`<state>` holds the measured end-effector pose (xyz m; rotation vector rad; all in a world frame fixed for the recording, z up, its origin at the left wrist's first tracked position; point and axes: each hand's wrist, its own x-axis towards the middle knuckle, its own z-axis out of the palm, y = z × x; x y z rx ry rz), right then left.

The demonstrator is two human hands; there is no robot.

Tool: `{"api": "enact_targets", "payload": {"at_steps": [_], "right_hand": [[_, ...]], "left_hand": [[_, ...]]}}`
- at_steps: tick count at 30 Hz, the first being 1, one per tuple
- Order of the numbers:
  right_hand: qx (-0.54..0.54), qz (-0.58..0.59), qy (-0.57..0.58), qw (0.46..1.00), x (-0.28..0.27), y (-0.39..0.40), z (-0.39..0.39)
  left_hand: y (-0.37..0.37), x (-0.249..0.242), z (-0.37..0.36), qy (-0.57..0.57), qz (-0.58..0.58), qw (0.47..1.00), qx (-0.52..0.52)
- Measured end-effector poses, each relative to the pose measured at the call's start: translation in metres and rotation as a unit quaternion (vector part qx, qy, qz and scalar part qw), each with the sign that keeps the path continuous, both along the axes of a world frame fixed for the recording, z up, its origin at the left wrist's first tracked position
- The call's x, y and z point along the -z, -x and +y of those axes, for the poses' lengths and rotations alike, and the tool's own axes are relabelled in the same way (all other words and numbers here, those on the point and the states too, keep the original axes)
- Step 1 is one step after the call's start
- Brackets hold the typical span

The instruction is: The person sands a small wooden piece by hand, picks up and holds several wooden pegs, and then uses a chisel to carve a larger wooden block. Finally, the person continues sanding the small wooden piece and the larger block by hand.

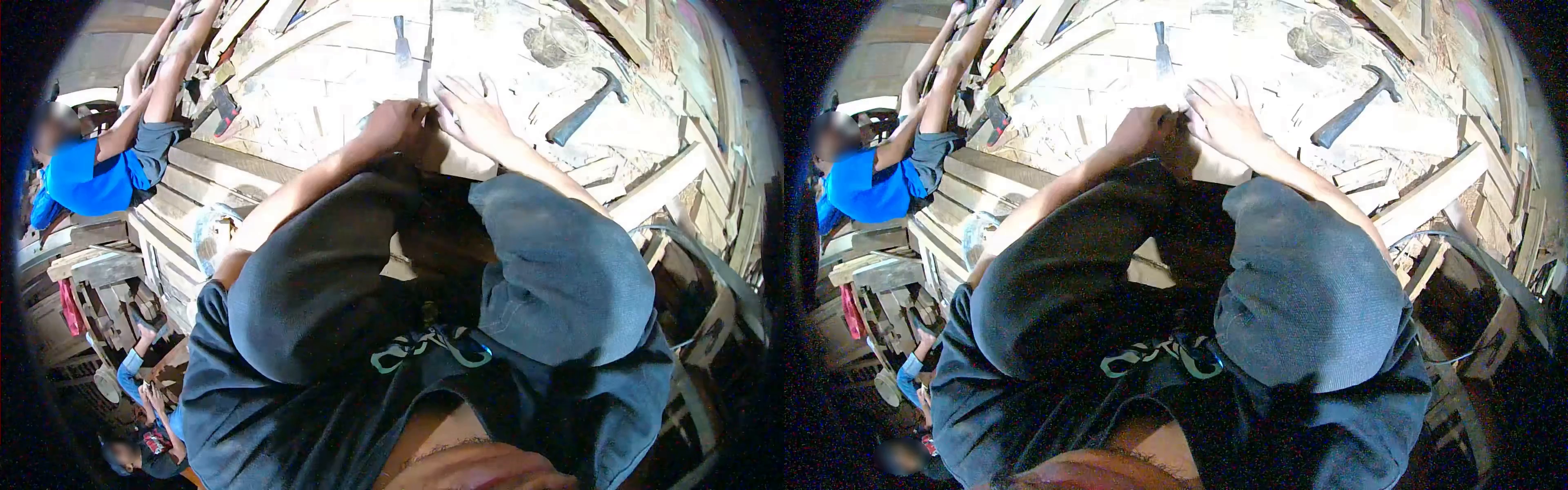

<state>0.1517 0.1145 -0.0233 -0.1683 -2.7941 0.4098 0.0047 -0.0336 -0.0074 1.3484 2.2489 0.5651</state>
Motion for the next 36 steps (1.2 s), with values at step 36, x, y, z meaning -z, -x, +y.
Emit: {"api": "enact_targets", "payload": {"at_steps": [36], "right_hand": [[0.006, -0.01, 0.038, 0.999, -0.001, -0.001, 0.0]], "left_hand": [[0.011, 0.006, -0.015, 0.008, -0.063, 0.997, -0.051]]}}
